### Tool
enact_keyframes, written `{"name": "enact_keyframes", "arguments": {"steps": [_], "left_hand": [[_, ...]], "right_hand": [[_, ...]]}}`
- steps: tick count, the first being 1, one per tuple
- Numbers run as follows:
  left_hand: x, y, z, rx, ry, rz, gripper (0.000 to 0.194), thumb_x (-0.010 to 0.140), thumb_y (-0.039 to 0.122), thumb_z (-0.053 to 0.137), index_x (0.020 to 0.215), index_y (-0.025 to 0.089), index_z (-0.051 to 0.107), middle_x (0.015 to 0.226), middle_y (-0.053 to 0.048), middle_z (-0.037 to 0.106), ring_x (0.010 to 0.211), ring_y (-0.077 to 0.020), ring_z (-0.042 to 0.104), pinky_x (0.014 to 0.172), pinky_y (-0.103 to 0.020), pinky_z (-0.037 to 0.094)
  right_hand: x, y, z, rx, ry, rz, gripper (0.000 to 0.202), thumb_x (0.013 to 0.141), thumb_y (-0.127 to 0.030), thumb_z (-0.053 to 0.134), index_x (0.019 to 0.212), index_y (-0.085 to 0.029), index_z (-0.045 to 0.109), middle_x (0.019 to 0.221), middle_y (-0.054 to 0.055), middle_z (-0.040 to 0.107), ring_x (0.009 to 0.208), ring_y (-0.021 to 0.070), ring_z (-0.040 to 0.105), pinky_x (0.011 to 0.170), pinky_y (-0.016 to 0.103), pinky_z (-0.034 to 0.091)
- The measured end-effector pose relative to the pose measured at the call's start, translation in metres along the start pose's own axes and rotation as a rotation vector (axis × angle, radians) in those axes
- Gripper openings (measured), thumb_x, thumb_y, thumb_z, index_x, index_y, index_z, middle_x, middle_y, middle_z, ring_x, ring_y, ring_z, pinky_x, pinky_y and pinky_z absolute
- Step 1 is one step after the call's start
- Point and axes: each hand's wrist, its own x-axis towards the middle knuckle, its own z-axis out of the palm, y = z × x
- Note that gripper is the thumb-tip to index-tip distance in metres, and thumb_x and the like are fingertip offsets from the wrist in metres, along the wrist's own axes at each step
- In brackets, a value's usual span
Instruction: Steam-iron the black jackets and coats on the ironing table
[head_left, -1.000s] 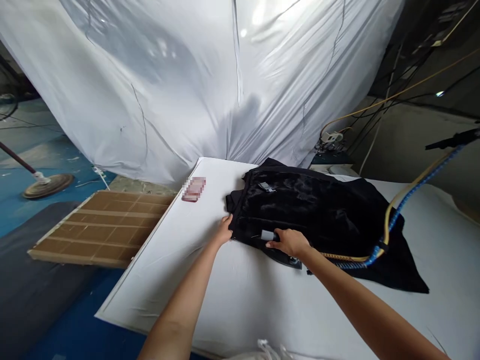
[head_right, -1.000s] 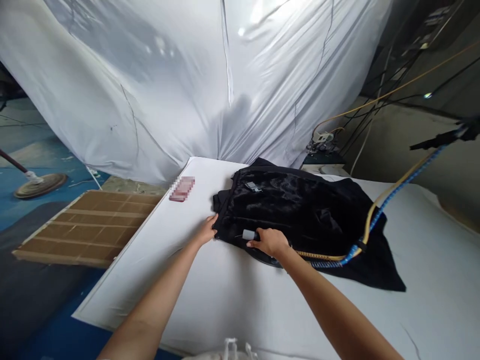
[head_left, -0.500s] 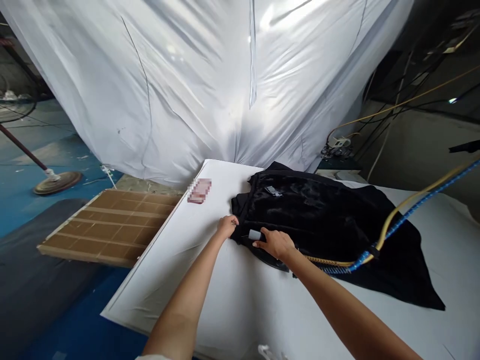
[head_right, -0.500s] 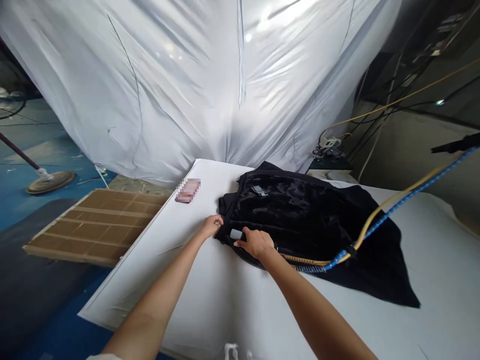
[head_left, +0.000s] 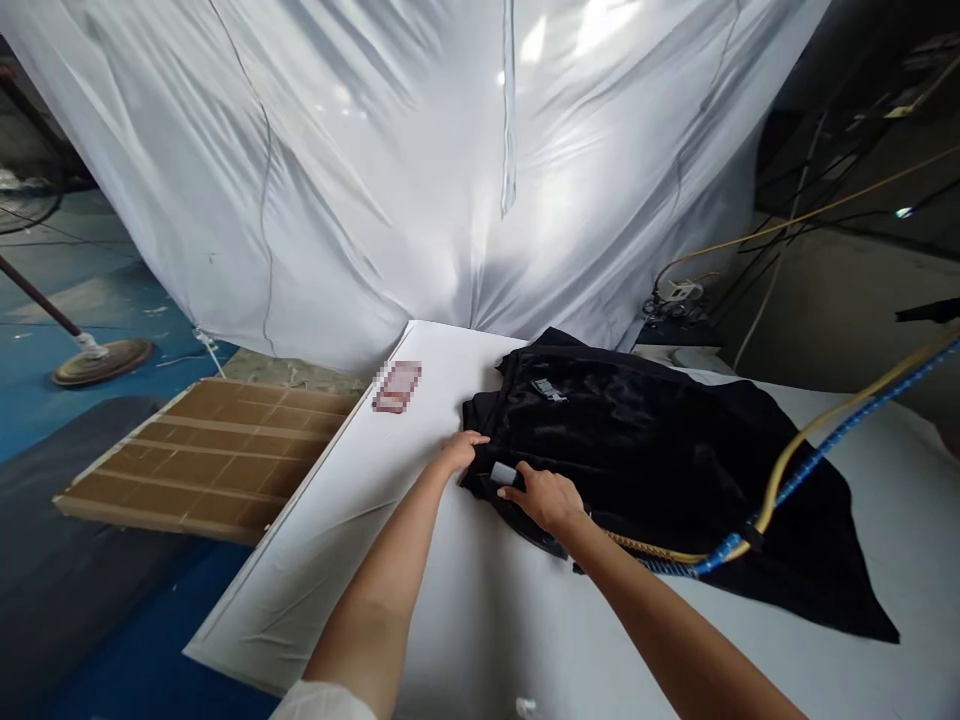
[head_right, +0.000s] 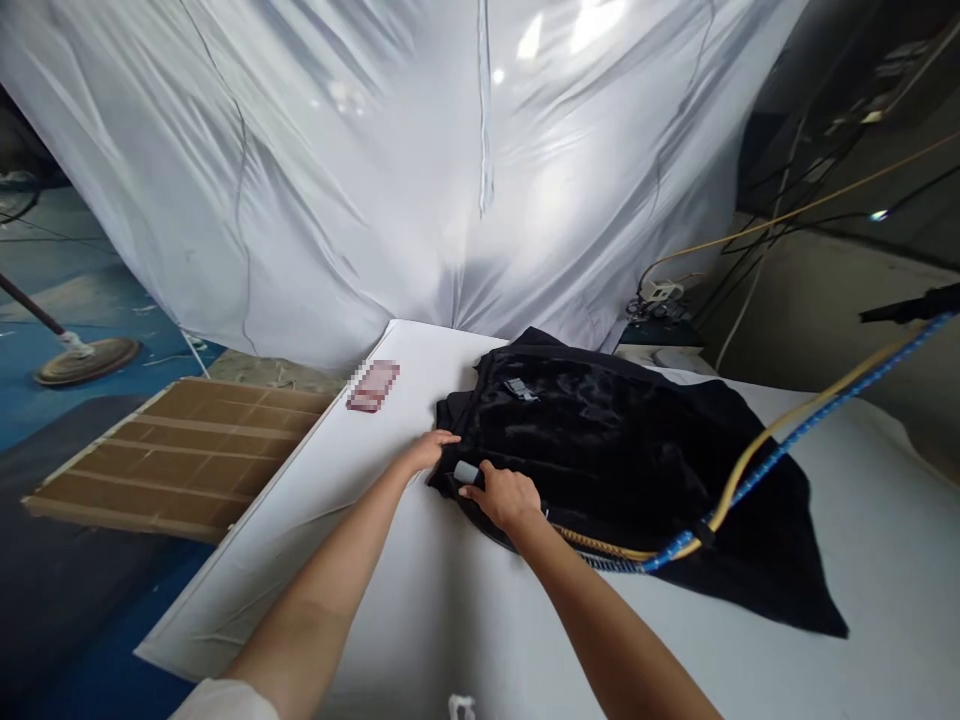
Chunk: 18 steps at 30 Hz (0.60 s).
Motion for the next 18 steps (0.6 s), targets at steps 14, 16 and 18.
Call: {"name": "enact_keyframes", "arguments": {"steps": [14,16,18], "left_hand": [[-0.099,-0.012,-0.027,-0.398,0.778,-0.134,0.025,0.073,0.009,0.035,0.087,0.019,0.053,0.083,-0.003,0.062,0.077,-0.0122,0.057,0.075,-0.026,0.046],[-0.105,-0.009,-0.029,-0.41,0.801,-0.146,0.024,0.073,0.009,0.034,0.085,0.019,0.053,0.082,-0.003,0.062,0.077,-0.0121,0.057,0.075,-0.026,0.046],[-0.108,-0.005,-0.031,-0.42,0.811,-0.146,0.024,0.072,0.009,0.034,0.083,0.02,0.053,0.082,-0.003,0.061,0.078,-0.0122,0.057,0.075,-0.025,0.046]], "right_hand": [[0.031,-0.02,-0.003,0.027,-0.021,-0.004,0.058,0.075,-0.07,0.033,0.104,-0.023,0.053,0.091,0.01,0.066,0.089,0.0278,0.061,0.07,0.036,0.044],[0.035,-0.023,-0.005,0.03,-0.022,0.004,0.059,0.075,-0.07,0.032,0.104,-0.023,0.053,0.091,0.01,0.066,0.09,0.0281,0.061,0.07,0.036,0.044],[0.037,-0.025,-0.006,0.036,-0.023,0.013,0.059,0.075,-0.07,0.032,0.104,-0.023,0.053,0.09,0.01,0.066,0.09,0.0279,0.061,0.07,0.036,0.044]]}}
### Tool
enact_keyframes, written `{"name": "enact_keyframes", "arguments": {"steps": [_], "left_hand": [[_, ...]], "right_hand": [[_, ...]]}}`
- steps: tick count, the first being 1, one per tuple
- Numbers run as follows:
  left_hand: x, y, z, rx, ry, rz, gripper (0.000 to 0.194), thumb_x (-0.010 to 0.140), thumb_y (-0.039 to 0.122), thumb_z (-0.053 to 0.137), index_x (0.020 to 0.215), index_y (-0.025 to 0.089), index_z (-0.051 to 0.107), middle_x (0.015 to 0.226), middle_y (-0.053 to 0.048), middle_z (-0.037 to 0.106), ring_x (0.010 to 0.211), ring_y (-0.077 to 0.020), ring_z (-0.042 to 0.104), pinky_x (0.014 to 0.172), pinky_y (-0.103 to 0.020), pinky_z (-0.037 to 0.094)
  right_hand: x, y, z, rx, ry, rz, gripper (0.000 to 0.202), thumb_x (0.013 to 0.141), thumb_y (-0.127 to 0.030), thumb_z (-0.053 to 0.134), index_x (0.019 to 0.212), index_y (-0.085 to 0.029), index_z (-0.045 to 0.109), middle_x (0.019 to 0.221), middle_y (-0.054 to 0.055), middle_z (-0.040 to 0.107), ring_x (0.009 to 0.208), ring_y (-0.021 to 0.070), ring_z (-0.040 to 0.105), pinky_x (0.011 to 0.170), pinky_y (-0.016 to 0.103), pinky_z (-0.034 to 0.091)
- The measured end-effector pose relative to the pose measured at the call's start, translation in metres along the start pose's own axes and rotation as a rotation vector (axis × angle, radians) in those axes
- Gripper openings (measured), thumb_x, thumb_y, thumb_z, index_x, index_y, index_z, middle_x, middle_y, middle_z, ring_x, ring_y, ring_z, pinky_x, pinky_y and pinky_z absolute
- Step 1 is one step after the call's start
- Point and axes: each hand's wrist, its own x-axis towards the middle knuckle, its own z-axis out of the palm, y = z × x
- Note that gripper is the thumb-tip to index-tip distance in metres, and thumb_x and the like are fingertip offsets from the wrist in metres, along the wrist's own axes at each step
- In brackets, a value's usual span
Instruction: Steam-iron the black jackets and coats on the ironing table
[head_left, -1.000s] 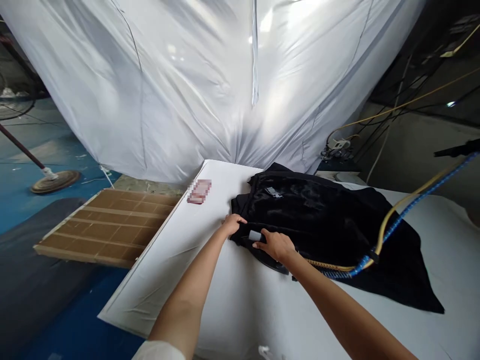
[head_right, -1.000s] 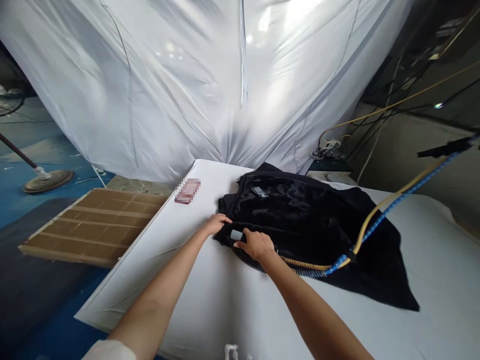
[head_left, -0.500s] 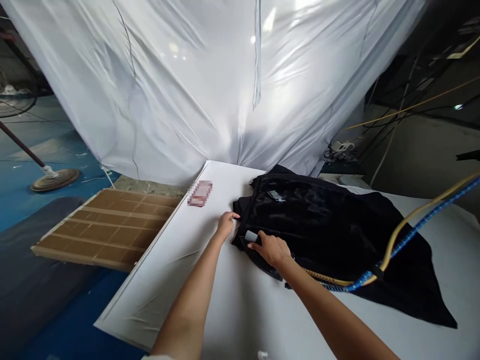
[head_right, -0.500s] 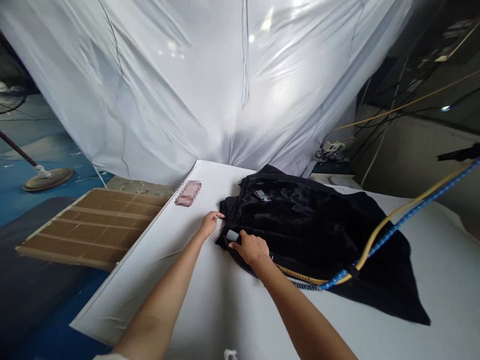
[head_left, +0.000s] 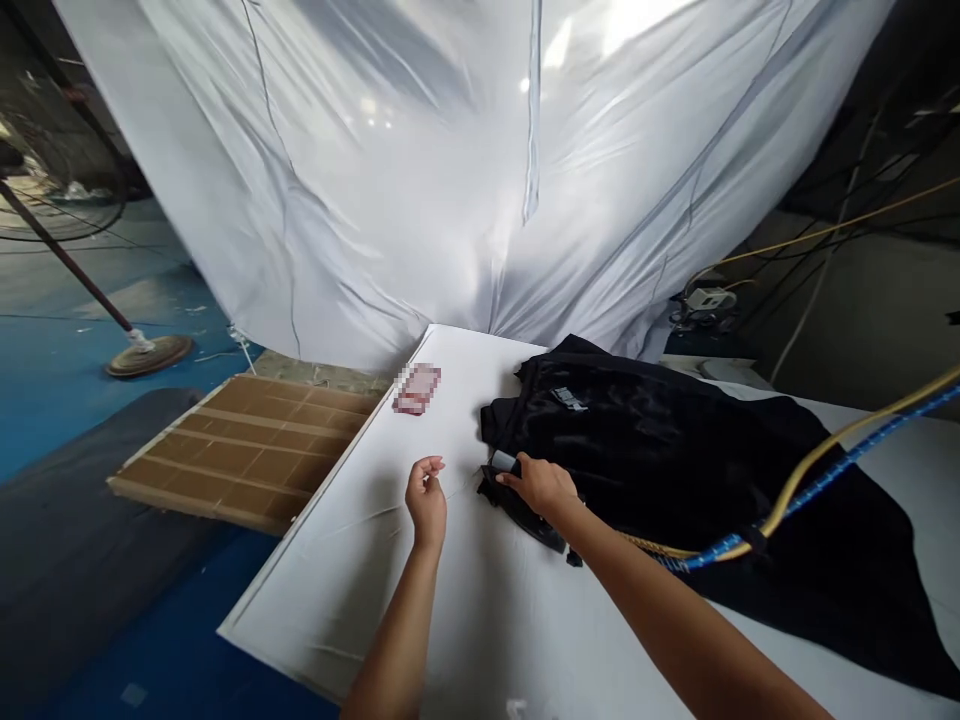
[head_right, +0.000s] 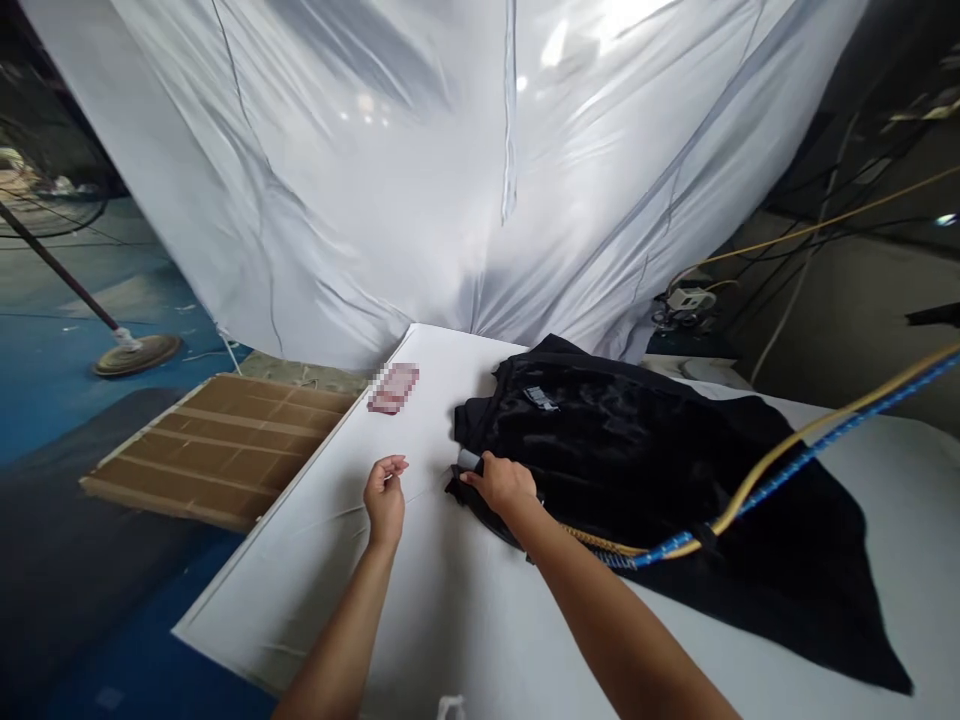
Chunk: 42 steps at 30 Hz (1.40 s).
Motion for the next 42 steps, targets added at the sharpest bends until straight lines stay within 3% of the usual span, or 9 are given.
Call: {"name": "enact_keyframes", "arguments": {"steps": [7,16,27,31,35,38,42], "left_hand": [[-0.003,0.013,-0.002,-0.08,0.025,0.017,0.023,0.069,0.012,0.033,0.08,0.02,0.052,0.08,-0.003,0.06,0.078,-0.0131,0.057,0.077,-0.027,0.045],[-0.016,0.009,0.0,-0.044,-0.013,0.005,0.024,0.07,0.01,0.033,0.08,0.02,0.053,0.08,-0.003,0.062,0.08,-0.0132,0.057,0.078,-0.027,0.046],[-0.024,-0.008,0.017,0.062,-0.164,0.045,0.029,0.067,0.003,0.035,0.078,0.019,0.056,0.083,-0.001,0.063,0.084,-0.0127,0.057,0.081,-0.026,0.043],[-0.017,-0.018,0.033,0.293,-0.288,0.039,0.025,0.07,0.001,0.042,0.079,0.019,0.058,0.084,-0.002,0.064,0.082,-0.0129,0.058,0.079,-0.026,0.042],[-0.008,-0.02,0.058,0.507,-0.453,0.009,0.015,0.074,0.015,0.054,0.089,0.021,0.057,0.085,-0.001,0.065,0.083,-0.0142,0.058,0.079,-0.028,0.041],[0.0,-0.016,0.077,0.558,-0.619,0.138,0.016,0.073,0.017,0.058,0.087,0.024,0.059,0.088,0.0,0.063,0.091,-0.0145,0.056,0.088,-0.031,0.037],[0.013,-0.015,0.095,0.547,-0.892,0.282,0.027,0.068,0.003,0.053,0.08,0.023,0.065,0.095,-0.001,0.058,0.097,-0.0142,0.055,0.09,-0.026,0.04]], "right_hand": [[-0.006,0.006,0.001,0.011,-0.021,0.032,0.055,0.075,-0.068,0.037,0.102,-0.023,0.054,0.09,0.009,0.066,0.09,0.0282,0.061,0.069,0.036,0.044],[-0.02,0.018,0.007,0.044,-0.012,0.089,0.057,0.074,-0.069,0.035,0.102,-0.024,0.054,0.091,0.009,0.066,0.088,0.0284,0.061,0.068,0.036,0.045],[-0.055,0.067,0.007,0.065,-0.028,0.236,0.06,0.075,-0.068,0.035,0.108,-0.022,0.054,0.094,0.011,0.065,0.091,0.0294,0.059,0.07,0.037,0.044],[-0.064,0.08,0.008,0.096,-0.038,0.273,0.063,0.076,-0.066,0.036,0.116,-0.02,0.05,0.095,0.011,0.064,0.092,0.0286,0.059,0.069,0.035,0.043],[-0.069,0.087,0.008,0.105,-0.07,0.185,0.065,0.074,-0.065,0.04,0.122,-0.021,0.048,0.097,0.011,0.065,0.092,0.028,0.059,0.07,0.034,0.042],[-0.07,0.085,0.006,0.069,-0.084,0.117,0.063,0.072,-0.065,0.044,0.119,-0.022,0.05,0.095,0.01,0.066,0.091,0.0285,0.059,0.071,0.034,0.042],[-0.065,0.079,0.003,0.035,-0.071,0.106,0.059,0.072,-0.065,0.043,0.113,-0.024,0.053,0.091,0.009,0.066,0.09,0.0283,0.06,0.07,0.034,0.042]]}}
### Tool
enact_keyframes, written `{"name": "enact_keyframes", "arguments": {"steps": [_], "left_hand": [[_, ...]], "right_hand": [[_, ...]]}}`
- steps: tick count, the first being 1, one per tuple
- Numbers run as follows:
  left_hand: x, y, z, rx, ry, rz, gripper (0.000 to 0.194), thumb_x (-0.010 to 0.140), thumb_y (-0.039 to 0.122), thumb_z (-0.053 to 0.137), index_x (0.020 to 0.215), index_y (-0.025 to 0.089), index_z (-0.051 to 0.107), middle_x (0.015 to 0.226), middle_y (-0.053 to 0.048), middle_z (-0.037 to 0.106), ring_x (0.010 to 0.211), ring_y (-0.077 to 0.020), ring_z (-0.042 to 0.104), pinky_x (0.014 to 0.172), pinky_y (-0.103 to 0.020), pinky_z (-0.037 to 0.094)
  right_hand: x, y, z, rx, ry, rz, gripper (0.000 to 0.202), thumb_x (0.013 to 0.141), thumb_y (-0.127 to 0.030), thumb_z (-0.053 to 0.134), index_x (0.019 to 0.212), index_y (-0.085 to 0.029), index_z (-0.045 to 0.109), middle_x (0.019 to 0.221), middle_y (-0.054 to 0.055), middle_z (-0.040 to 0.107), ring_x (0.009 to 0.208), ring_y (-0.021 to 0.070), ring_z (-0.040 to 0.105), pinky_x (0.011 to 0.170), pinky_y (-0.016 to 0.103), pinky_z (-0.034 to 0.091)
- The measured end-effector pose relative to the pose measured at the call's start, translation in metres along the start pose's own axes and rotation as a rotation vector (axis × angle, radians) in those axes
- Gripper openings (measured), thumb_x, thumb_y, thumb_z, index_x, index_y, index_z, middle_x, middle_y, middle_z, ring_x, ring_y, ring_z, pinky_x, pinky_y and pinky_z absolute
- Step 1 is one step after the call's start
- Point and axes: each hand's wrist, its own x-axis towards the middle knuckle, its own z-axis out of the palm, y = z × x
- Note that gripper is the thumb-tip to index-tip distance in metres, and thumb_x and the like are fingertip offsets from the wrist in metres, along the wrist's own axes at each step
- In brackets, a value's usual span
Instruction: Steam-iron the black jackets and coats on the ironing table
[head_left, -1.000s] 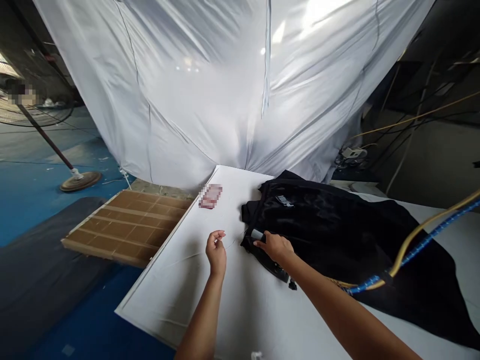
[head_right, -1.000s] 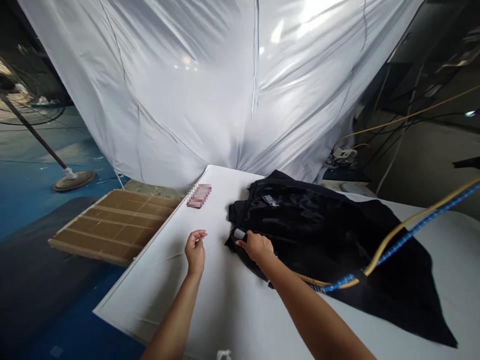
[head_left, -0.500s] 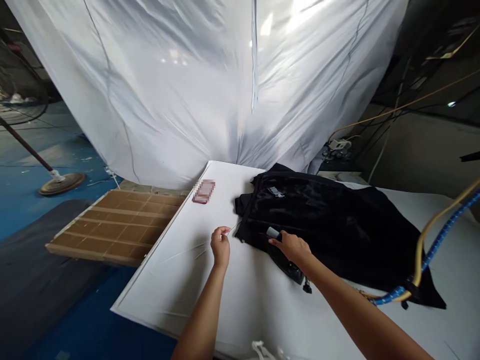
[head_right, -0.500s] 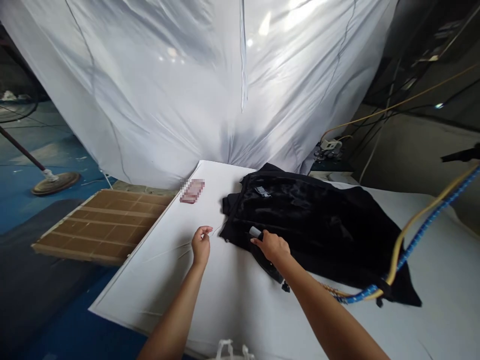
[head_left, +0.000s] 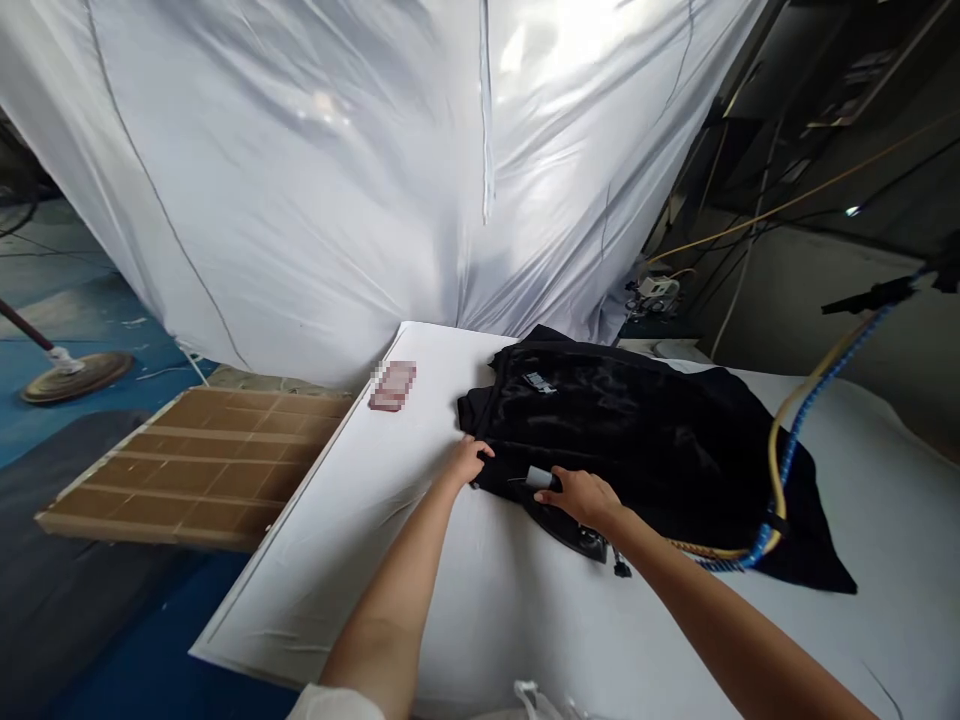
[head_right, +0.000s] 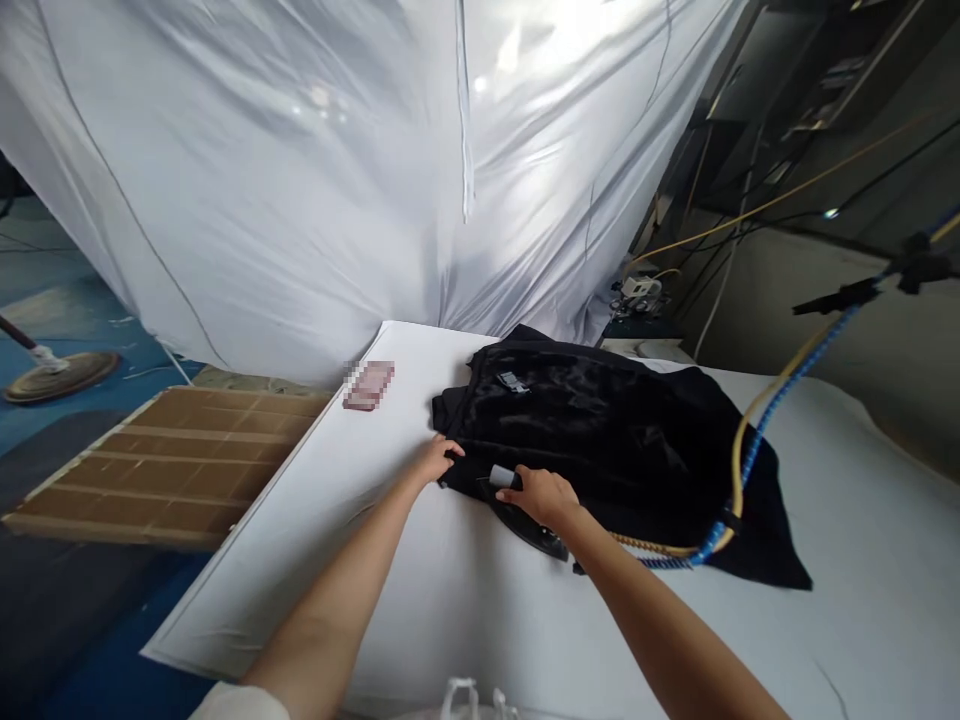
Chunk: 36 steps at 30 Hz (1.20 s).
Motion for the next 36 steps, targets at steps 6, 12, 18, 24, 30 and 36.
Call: {"name": "enact_keyframes", "arguments": {"steps": [6,12,18,24,30,36], "left_hand": [[0.009,-0.017,0.005,-0.023,-0.067,0.162,0.048,0.064,-0.007,0.045,0.098,0.021,0.064,0.114,-0.004,0.05,0.11,-0.0132,0.049,0.096,-0.023,0.038],[0.009,-0.029,0.008,-0.059,-0.064,0.137,0.057,0.067,-0.005,0.044,0.115,0.022,0.056,0.129,-0.004,0.043,0.118,-0.0149,0.044,0.102,-0.028,0.034],[0.013,-0.031,0.005,0.007,-0.111,0.15,0.062,0.069,-0.003,0.041,0.125,0.021,0.048,0.134,-0.006,0.038,0.117,-0.017,0.045,0.101,-0.027,0.034],[0.017,-0.033,-0.005,-0.131,-0.064,0.131,0.061,0.064,-0.008,0.035,0.114,0.019,0.058,0.121,-0.006,0.05,0.111,-0.0136,0.049,0.097,-0.026,0.038],[-0.002,-0.021,-0.029,-0.312,0.436,0.105,0.061,0.057,-0.009,0.03,0.101,0.02,0.062,0.099,-0.003,0.058,0.078,-0.0099,0.054,0.076,-0.024,0.047],[-0.034,0.003,-0.045,-0.376,0.698,-0.089,0.053,0.062,-0.005,0.031,0.099,0.021,0.059,0.099,-0.003,0.059,0.083,-0.0134,0.054,0.082,-0.028,0.044]], "right_hand": [[0.01,-0.011,-0.003,-0.012,0.012,-0.025,0.059,0.072,-0.067,0.042,0.11,-0.023,0.055,0.091,0.009,0.066,0.089,0.0282,0.06,0.07,0.034,0.042],[0.02,-0.016,-0.005,-0.012,0.01,-0.046,0.061,0.072,-0.068,0.04,0.111,-0.023,0.055,0.095,0.01,0.066,0.091,0.0277,0.06,0.072,0.034,0.042],[0.026,-0.024,-0.008,-0.023,-0.021,-0.159,0.064,0.07,-0.07,0.041,0.111,-0.023,0.056,0.095,0.009,0.066,0.092,0.0273,0.06,0.073,0.033,0.041],[0.041,-0.041,-0.007,-0.013,0.009,-0.152,0.06,0.07,-0.07,0.041,0.108,-0.025,0.057,0.096,0.008,0.066,0.091,0.0268,0.06,0.071,0.033,0.042],[0.056,-0.061,-0.008,-0.016,0.018,-0.156,0.062,0.069,-0.071,0.04,0.107,-0.025,0.057,0.097,0.009,0.066,0.092,0.0273,0.06,0.071,0.034,0.043],[0.065,-0.075,-0.008,-0.016,0.015,-0.111,0.062,0.069,-0.071,0.041,0.106,-0.025,0.057,0.097,0.01,0.066,0.092,0.0275,0.06,0.072,0.035,0.043]]}}
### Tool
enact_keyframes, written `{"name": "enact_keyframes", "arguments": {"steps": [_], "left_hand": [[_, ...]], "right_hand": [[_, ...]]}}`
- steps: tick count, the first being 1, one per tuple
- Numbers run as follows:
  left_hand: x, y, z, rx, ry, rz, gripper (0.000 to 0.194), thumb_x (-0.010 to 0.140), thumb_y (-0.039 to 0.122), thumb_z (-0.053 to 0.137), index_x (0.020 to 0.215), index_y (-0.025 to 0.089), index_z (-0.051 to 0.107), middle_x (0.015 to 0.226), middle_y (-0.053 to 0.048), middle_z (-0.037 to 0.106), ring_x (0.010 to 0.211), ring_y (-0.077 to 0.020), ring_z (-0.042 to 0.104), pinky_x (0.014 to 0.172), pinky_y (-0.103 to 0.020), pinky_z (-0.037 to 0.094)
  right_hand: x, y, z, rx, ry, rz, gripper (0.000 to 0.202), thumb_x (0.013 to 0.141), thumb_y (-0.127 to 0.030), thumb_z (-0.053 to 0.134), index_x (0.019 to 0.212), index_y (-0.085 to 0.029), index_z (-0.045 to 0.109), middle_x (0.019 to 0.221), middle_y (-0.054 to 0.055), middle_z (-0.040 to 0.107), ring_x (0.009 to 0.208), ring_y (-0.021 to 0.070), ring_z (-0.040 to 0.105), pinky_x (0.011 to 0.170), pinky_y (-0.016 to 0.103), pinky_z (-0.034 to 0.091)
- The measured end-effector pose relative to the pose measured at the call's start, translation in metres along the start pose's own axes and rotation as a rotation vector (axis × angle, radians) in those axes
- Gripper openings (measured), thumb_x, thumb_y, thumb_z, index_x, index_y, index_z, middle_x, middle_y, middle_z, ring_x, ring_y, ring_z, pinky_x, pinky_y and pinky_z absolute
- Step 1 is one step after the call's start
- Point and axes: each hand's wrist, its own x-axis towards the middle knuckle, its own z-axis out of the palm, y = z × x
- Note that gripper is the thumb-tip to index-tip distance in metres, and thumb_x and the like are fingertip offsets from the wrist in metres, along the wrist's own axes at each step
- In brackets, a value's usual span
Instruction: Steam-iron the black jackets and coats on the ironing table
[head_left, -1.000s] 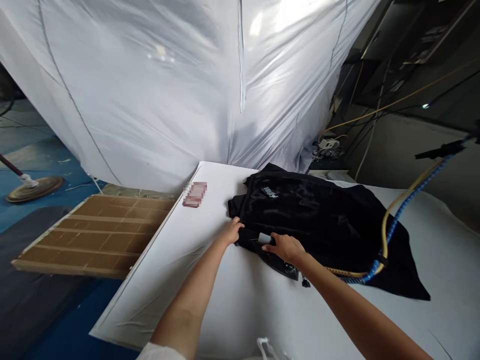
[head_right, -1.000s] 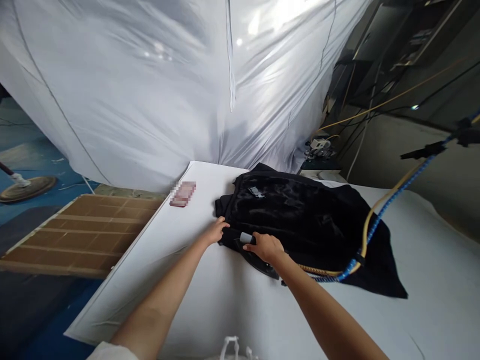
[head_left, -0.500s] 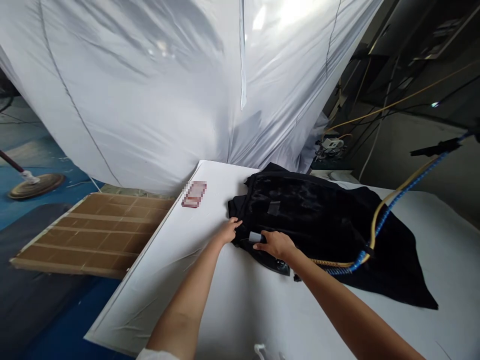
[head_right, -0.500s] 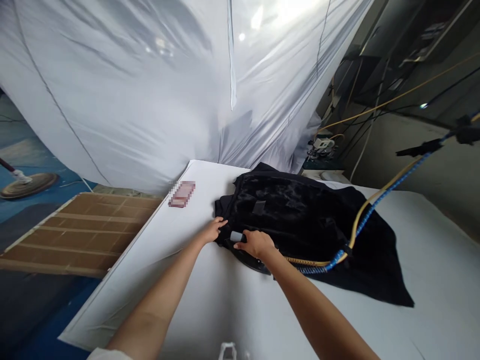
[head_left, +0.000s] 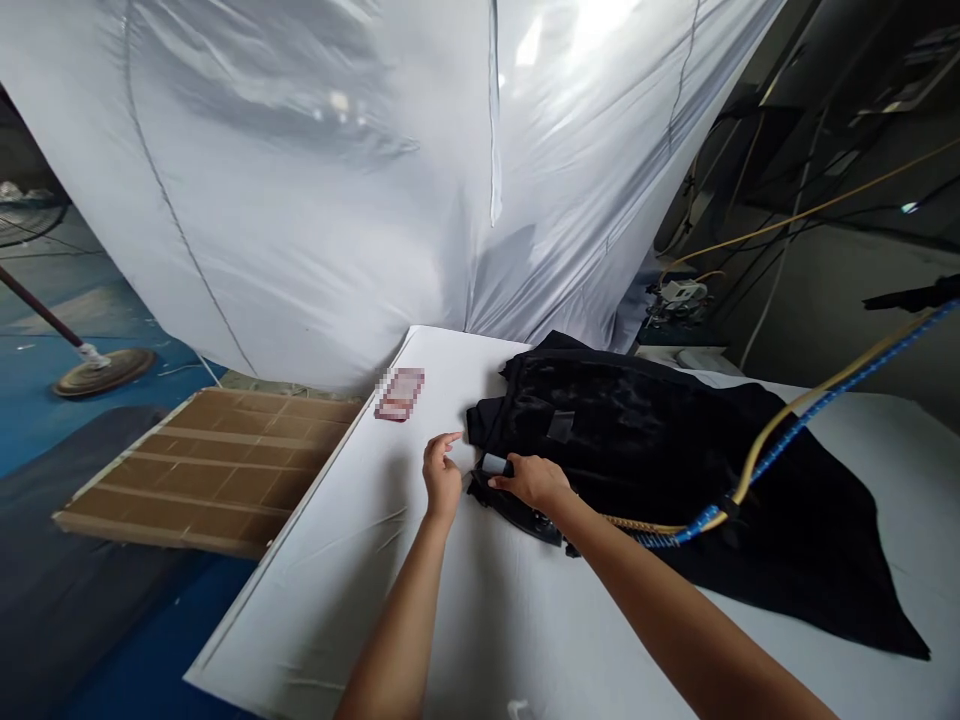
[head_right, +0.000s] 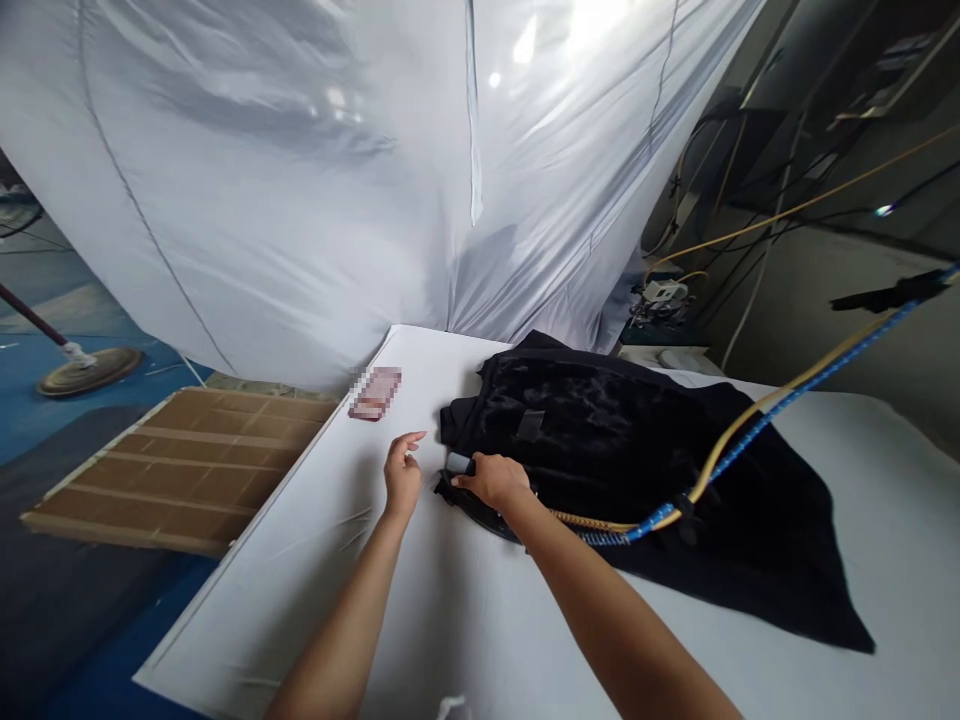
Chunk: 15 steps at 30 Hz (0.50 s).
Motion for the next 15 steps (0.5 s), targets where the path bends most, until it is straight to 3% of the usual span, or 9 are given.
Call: {"name": "enact_keyframes", "arguments": {"steps": [7,15], "left_hand": [[-0.009,0.015,-0.007,0.078,0.054,-0.064,0.049,0.064,-0.003,0.031,0.096,0.022,0.058,0.1,-0.001,0.061,0.085,-0.0135,0.054,0.083,-0.028,0.045],[-0.023,0.019,-0.001,0.037,-0.026,-0.028,0.045,0.063,-0.003,0.031,0.09,0.021,0.059,0.096,-0.003,0.06,0.088,-0.0145,0.053,0.084,-0.029,0.043]], "right_hand": [[-0.005,-0.001,-0.003,0.006,0.001,0.018,0.059,0.07,-0.07,0.042,0.105,-0.025,0.057,0.097,0.009,0.066,0.093,0.0279,0.06,0.072,0.035,0.044],[-0.033,0.033,-0.004,0.074,-0.03,0.159,0.062,0.07,-0.071,0.039,0.106,-0.024,0.057,0.098,0.01,0.065,0.093,0.0279,0.059,0.073,0.036,0.044]]}}
